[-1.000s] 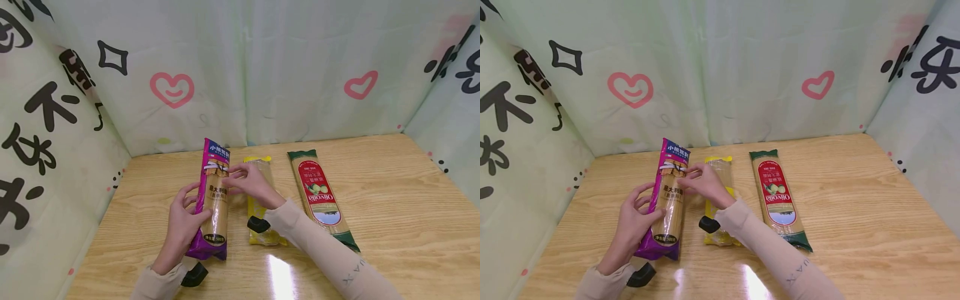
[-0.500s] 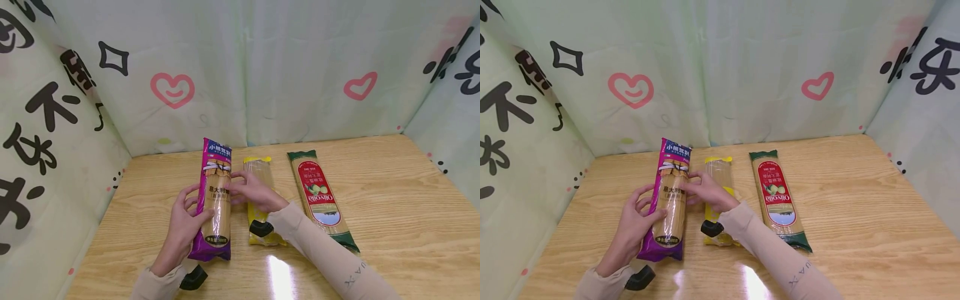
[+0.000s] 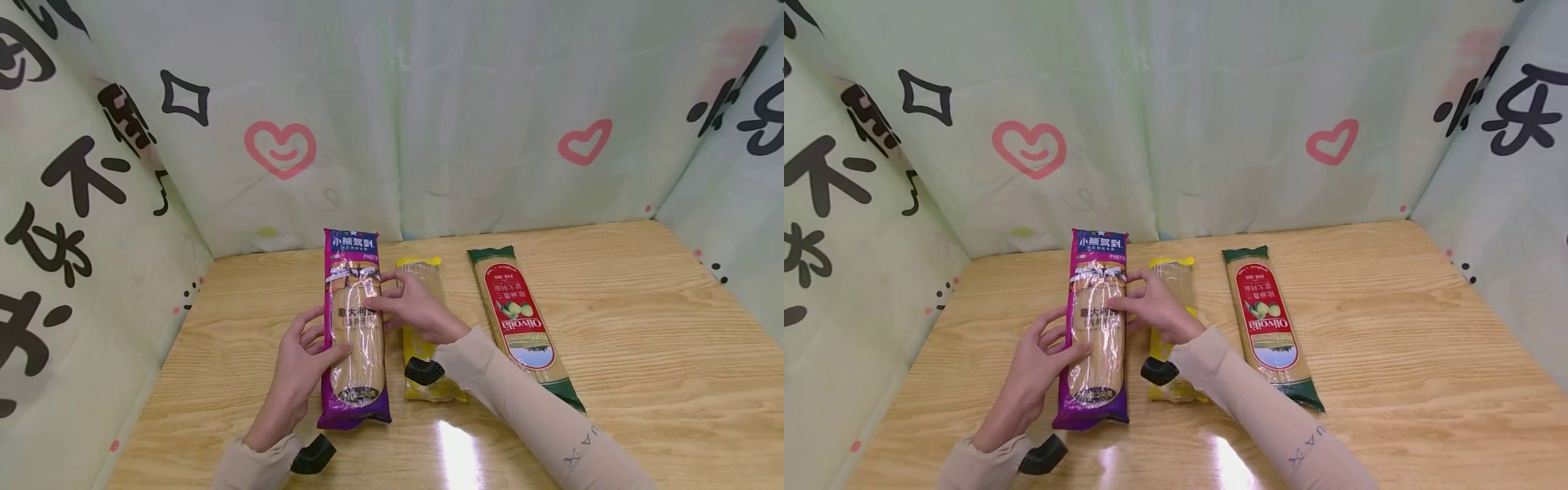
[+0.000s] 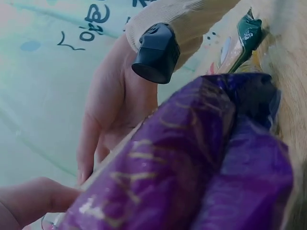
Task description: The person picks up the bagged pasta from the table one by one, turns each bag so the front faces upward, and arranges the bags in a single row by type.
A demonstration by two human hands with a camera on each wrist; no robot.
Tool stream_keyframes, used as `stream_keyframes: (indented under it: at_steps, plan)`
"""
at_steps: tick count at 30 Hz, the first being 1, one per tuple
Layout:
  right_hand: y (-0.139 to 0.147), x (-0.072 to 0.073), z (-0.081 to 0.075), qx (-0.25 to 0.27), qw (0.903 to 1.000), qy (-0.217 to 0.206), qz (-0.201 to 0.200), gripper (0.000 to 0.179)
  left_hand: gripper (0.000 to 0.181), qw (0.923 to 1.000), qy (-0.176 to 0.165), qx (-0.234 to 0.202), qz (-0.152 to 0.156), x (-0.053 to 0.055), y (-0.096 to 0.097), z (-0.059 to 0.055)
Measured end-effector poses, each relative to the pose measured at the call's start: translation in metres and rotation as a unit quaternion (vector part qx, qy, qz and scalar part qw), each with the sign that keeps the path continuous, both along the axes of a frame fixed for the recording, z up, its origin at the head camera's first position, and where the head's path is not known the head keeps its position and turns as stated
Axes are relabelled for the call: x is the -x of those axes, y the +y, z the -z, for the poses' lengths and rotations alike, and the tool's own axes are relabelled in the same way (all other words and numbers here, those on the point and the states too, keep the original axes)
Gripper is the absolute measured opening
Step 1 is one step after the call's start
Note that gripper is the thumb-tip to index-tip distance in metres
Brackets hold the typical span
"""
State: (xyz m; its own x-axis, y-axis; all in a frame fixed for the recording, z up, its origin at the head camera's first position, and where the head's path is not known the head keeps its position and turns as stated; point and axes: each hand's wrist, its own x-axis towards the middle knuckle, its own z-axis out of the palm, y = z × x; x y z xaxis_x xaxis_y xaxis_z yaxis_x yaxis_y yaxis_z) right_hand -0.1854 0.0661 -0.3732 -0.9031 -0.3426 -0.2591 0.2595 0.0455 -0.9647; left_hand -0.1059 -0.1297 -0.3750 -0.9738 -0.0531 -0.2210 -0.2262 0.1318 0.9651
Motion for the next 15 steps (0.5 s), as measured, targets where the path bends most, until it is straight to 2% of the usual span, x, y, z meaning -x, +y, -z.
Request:
stream_keyframes:
  at_steps: [8, 15]
  plan:
    - [-0.0042, -0.0027, -0.0052, -0.02, 0.9995, 0.008, 0.022, 0.05, 0.069, 0.9992, -0.026, -0.031, 0.0, 0.0039, -0.0053, 0.0068]
    - [-0.0082, -0.0048, -0.0045, -0.026, 0.9989, 0.021, 0.034, 0.048, 0.066, 0.9984, -0.042, -0.037, -0.003, 0.0057, -0.0058, 0.0111]
